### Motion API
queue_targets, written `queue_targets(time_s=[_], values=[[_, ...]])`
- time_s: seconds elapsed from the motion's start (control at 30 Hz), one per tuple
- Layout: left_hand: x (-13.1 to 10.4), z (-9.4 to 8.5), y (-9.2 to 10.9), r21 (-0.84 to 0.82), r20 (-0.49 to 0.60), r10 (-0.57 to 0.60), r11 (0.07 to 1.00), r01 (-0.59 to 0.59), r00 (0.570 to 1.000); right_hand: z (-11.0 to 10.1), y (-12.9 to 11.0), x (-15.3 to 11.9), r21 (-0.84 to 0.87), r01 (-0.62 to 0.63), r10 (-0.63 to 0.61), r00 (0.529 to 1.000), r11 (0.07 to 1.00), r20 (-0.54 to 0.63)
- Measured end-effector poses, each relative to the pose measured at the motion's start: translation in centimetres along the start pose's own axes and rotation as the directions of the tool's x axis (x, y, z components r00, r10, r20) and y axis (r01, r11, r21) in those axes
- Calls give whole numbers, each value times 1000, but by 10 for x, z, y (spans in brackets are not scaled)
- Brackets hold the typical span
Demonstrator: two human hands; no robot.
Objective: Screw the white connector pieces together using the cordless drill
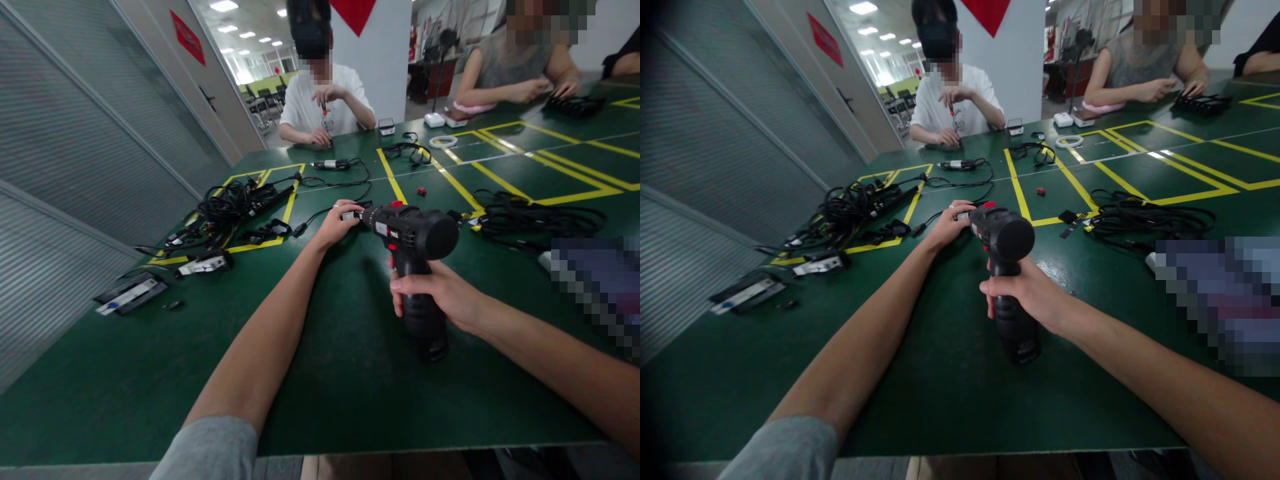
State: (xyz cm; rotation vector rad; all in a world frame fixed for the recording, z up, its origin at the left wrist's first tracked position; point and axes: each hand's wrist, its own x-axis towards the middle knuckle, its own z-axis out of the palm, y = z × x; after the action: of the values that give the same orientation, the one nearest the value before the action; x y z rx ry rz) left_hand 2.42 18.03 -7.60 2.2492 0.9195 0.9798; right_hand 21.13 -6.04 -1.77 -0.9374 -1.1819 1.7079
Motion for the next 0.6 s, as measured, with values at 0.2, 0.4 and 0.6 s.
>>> queue_targets(time_s=[0.2, 0.4, 0.6], values=[[0, 0, -1, -10, 2, -3, 1000, 3, 1000, 0, 0, 0, -2, -2, 2, 1000, 1000, -4], [1, 1, -2, -18, 1, -11, 1000, 11, 1000, 1, -1, -1, -6, -12, 12, 1000, 1000, -16], [1, 1, -3, -38, 6, -23, 999, 23, 1000, 3, -3, -1, -19, -18, 18, 999, 1000, -45]])
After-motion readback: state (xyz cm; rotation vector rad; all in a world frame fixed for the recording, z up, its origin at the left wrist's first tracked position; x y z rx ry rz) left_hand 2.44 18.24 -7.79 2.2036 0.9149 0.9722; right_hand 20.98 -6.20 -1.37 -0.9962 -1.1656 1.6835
